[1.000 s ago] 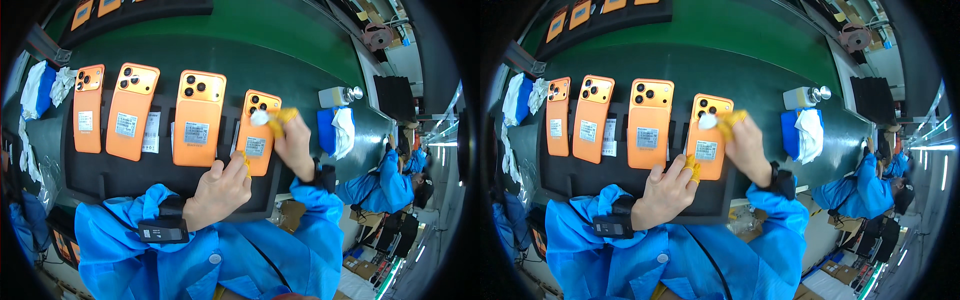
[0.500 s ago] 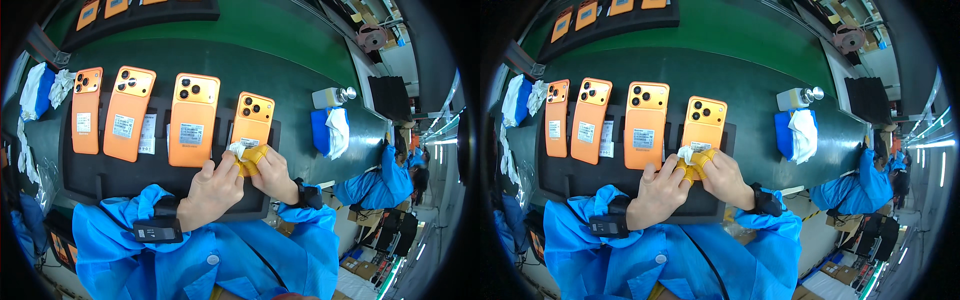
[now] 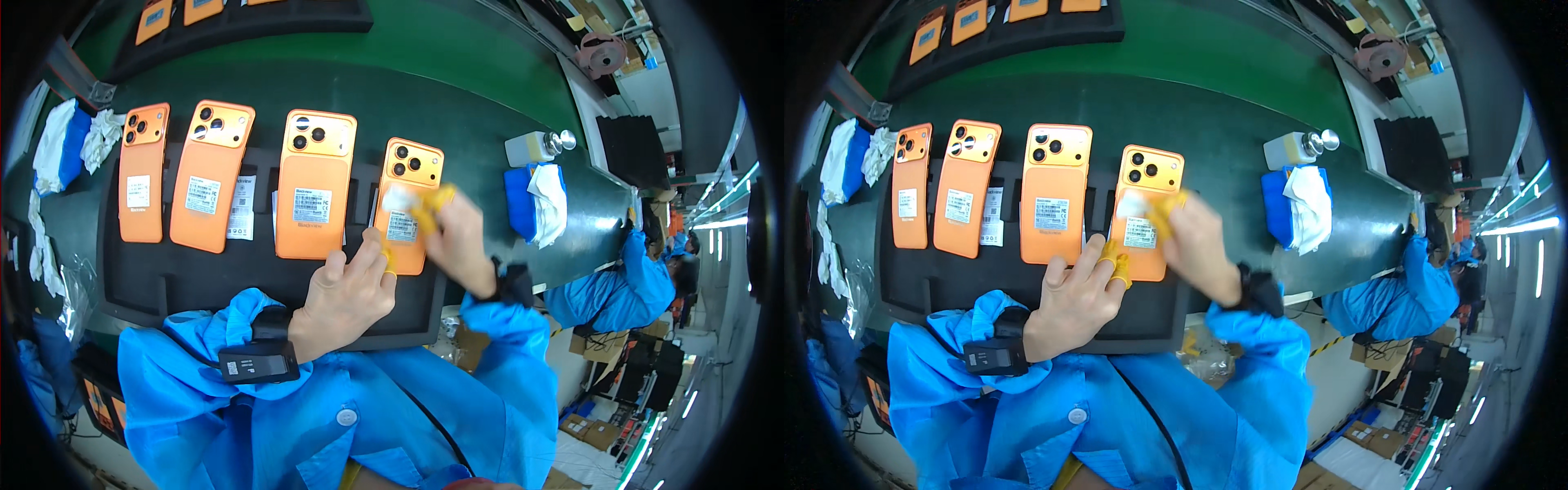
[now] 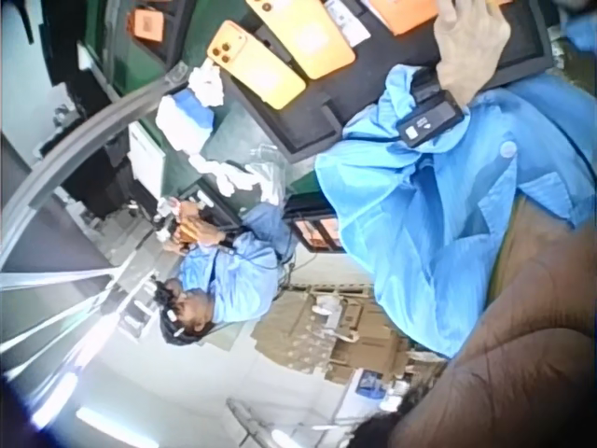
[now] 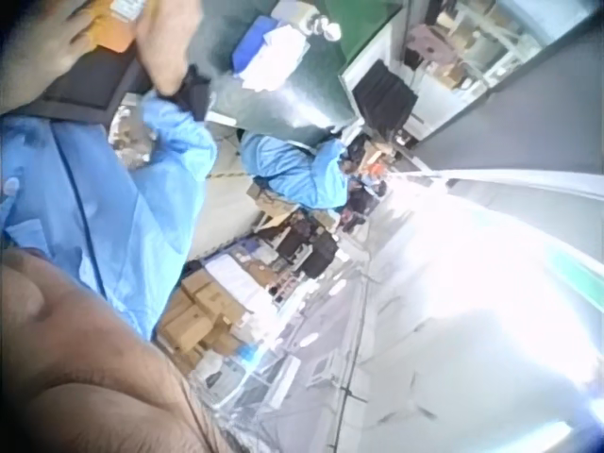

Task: Cleaning the exterior and lenses of several orange smartphones on an assembly line.

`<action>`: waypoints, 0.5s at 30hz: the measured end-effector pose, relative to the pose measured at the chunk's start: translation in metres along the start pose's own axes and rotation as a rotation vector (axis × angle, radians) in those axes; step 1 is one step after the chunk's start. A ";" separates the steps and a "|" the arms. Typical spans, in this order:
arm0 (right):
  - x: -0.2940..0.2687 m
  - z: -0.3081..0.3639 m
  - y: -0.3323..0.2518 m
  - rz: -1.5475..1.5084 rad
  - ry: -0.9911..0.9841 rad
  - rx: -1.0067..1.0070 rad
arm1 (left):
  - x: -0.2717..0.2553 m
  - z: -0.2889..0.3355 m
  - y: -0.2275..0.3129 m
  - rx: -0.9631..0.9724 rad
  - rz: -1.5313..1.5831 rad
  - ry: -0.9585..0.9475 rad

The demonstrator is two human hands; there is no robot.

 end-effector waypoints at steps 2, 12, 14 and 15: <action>0.001 0.027 -0.022 -0.092 -0.110 -0.070 | 0.004 0.000 0.004 -0.003 -0.045 0.052; -0.001 -0.059 0.015 -0.037 0.084 -0.128 | 0.005 0.000 0.005 0.039 -0.083 0.052; -0.002 -0.071 0.016 -0.023 0.091 -0.155 | 0.007 0.000 0.006 0.048 -0.063 0.049; -0.004 -0.074 0.016 0.048 0.095 -0.167 | 0.007 0.000 0.006 0.057 -0.031 0.046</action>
Point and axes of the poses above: each hand's wrist, its own z-axis away from the middle knuckle, its own x-axis out of the palm, y = z × x, the point moved 2 cm from there along -z, towards the middle knuckle, and after that the axes turned 7 degrees about -y, right-handed, at the moved point
